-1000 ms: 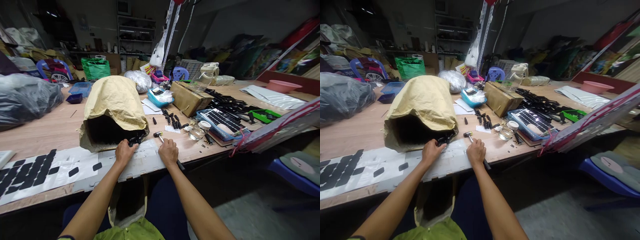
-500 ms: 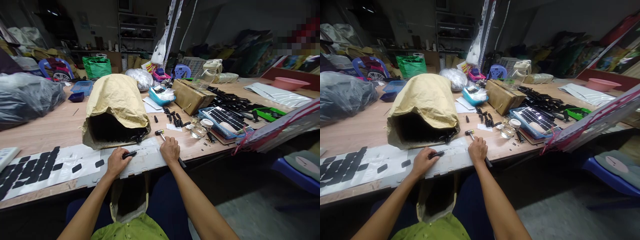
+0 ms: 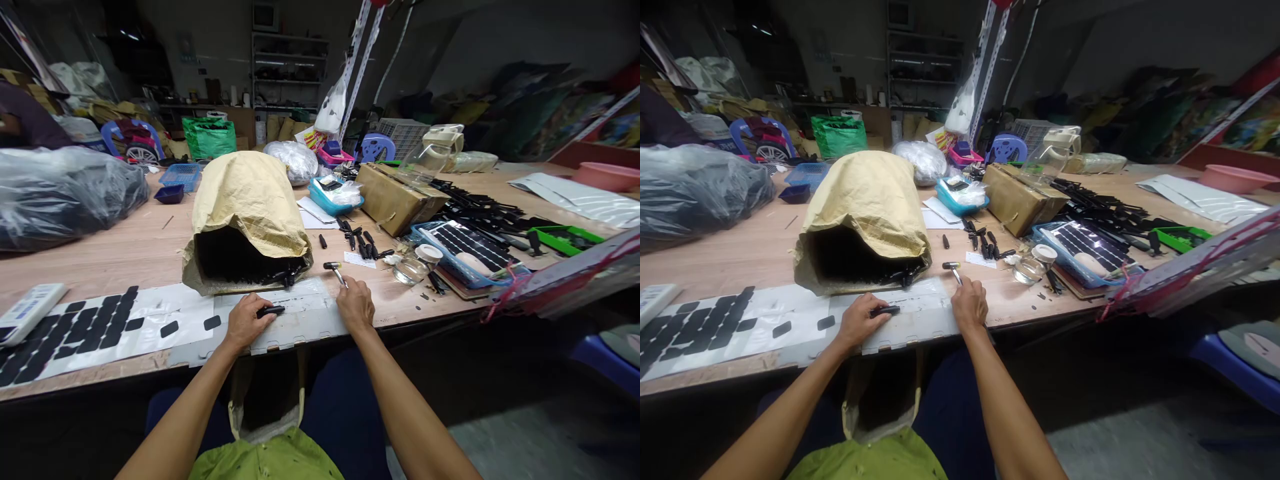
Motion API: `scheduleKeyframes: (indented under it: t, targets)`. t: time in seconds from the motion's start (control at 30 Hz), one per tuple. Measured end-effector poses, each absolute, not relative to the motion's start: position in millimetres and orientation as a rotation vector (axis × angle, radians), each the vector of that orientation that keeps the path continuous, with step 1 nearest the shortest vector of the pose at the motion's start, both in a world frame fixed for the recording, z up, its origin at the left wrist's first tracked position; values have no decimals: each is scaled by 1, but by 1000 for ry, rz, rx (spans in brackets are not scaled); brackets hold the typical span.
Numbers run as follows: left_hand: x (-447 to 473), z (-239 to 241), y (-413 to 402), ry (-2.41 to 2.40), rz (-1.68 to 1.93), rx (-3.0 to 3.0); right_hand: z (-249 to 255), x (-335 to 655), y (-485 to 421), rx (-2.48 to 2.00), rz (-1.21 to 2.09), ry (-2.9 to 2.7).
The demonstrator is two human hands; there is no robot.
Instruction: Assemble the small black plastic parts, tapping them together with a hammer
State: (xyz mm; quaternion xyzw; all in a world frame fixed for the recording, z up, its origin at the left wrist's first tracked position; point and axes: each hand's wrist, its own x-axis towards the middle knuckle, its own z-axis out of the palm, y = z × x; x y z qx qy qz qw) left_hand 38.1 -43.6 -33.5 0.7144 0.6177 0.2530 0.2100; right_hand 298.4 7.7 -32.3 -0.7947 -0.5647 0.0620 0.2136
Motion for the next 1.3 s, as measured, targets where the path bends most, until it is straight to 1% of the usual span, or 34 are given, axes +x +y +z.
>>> scheduleKeyframes:
  t: [0.1,0.23,0.33,0.43,0.7,0.87,1.17,1.3]
  targets:
    - [38,-33,-43,1717,721,1954,-23,290,-12,-1977,291,-1509]
    - [38,-36,-43,1729,732,1926,-21,266,-51,-1505,526,-1694]
    - [38,-36,-42,1720,730,1929,-25,249,-72,-1365,594,-1809]
    - [38,-36,-42,1721,731,1938,-29,238,-82,-1343,614,-1872]
    - [40,-36,-42,1717,737,1926,-29,231,-89,-1490,486,-2005]
    - [39,-38,-41,1713,745,1918,-24,227,-90,-1400,429,-1984]
    - [40,-35,-42,1705,742,1916,-32,222,-92,-1392,472,-2038]
    - [40,-36,-42,1710,753,1892,-29,247,-76,-1481,302,-1884]
